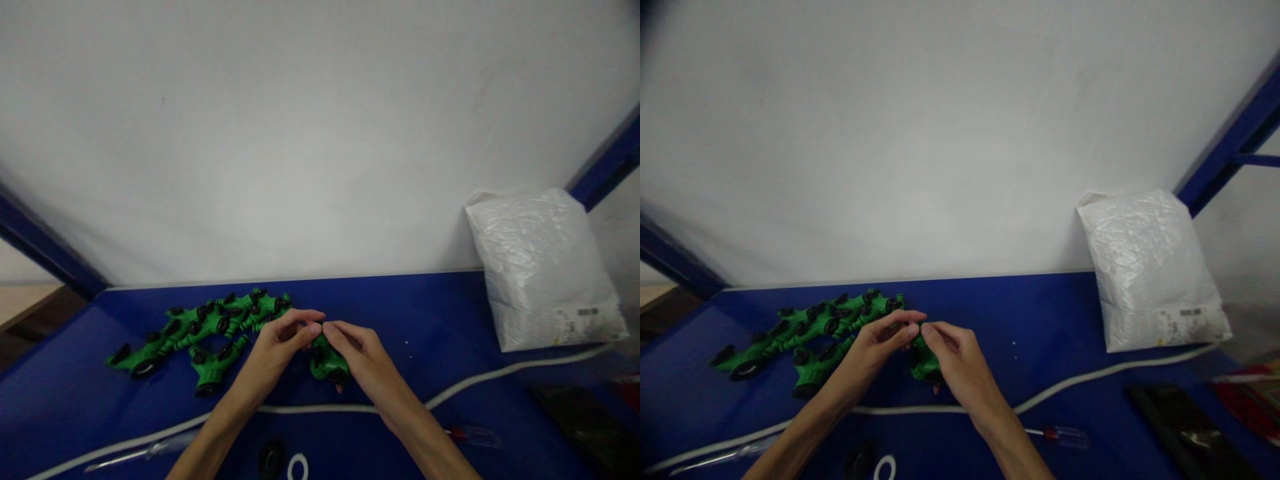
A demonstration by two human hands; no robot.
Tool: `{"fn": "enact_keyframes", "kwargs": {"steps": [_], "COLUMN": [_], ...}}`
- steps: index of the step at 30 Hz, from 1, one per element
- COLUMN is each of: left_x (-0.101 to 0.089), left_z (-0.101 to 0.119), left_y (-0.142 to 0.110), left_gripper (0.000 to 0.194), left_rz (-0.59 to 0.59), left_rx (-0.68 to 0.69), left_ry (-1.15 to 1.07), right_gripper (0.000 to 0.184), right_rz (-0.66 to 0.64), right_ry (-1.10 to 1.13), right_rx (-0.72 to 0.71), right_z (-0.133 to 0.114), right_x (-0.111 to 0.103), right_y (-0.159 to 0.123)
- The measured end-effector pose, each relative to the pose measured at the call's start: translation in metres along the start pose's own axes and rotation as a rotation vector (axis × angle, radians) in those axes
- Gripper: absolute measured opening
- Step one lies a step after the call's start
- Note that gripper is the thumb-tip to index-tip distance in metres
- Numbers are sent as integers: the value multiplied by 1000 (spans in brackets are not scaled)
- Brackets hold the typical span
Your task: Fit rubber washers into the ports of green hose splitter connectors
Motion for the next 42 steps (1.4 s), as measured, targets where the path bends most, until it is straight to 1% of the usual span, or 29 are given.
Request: {"fn": "enact_keyframes", "kwargs": {"steps": [4, 8, 12, 16, 19, 22, 28, 33, 37, 42], "left_x": [0, 0, 4, 6, 6, 8, 12, 17, 19, 18], "left_z": [2, 2, 5, 10, 11, 9, -5, -9, -8, -4], "left_y": [1, 1, 0, -2, -3, -3, -2, -3, -4, -5], "left_gripper": [42, 43, 43, 41, 36, 35, 38, 40, 38, 42], "left_rz": [-24, -31, -46, -21, 1, -5, -44, -65, -81, -57], "left_rx": [-13, -27, -8, 7, 21, 27, -14, -37, -80, -77], "left_ry": [9, 21, 35, 13, -2, -45, -218, -368, -344, -275], "right_gripper": [50, 48, 42, 38, 36, 36, 36, 35, 36, 36], "right_rz": [-8, 12, 58, 53, 59, 58, 50, 46, 47, 56], "right_ry": [-2, -18, -119, -191, -212, -219, -225, -218, -193, -180], "right_rx": [7, -13, -108, -186, -192, -186, -182, -184, -186, -180], "right_z": [1, -4, -18, -28, -30, -30, -32, -33, -31, -32], "right_x": [1, 0, -3, -1, -1, -1, 0, 2, 2, 1], "right_y": [0, -1, -2, -3, -4, -5, -6, -7, -7, -7]}}
Point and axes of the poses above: each hand's wrist, its own y-axis towards the middle knuckle, its own x-axis out of the palm, z = x × y, the point moved 7 cm from there along y, towards the middle knuckle, and after that the axes turned 10 degrees about -z, right-handed, at the moved point
